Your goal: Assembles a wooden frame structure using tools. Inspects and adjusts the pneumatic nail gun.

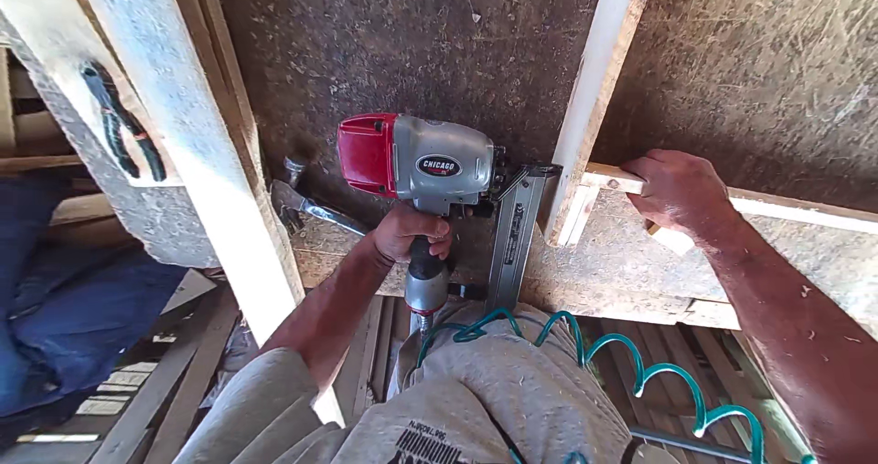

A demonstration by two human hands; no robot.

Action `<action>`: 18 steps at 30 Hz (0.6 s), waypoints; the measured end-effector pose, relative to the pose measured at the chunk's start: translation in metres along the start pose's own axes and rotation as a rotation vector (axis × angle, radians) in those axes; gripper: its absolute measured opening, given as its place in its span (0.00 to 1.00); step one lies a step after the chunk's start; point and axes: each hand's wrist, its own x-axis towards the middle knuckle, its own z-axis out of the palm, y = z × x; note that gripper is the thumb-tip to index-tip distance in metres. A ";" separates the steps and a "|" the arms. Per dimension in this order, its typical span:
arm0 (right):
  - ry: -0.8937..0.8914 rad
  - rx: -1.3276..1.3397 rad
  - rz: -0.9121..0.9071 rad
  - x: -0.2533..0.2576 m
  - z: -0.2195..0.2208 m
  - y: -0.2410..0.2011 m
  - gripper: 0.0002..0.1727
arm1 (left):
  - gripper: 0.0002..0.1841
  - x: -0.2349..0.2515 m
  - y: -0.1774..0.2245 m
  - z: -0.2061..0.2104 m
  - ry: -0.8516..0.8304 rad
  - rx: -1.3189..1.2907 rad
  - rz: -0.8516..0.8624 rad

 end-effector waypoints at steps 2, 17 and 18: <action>0.004 -0.006 -0.003 0.001 0.000 0.000 0.12 | 0.16 0.001 0.000 0.000 0.008 -0.016 0.015; 0.441 1.095 -0.168 -0.050 -0.140 -0.155 0.55 | 0.14 0.043 0.084 0.249 0.324 1.025 0.542; 0.410 1.220 -0.166 -0.046 -0.155 -0.149 0.50 | 0.20 0.059 0.080 0.278 0.318 1.144 0.551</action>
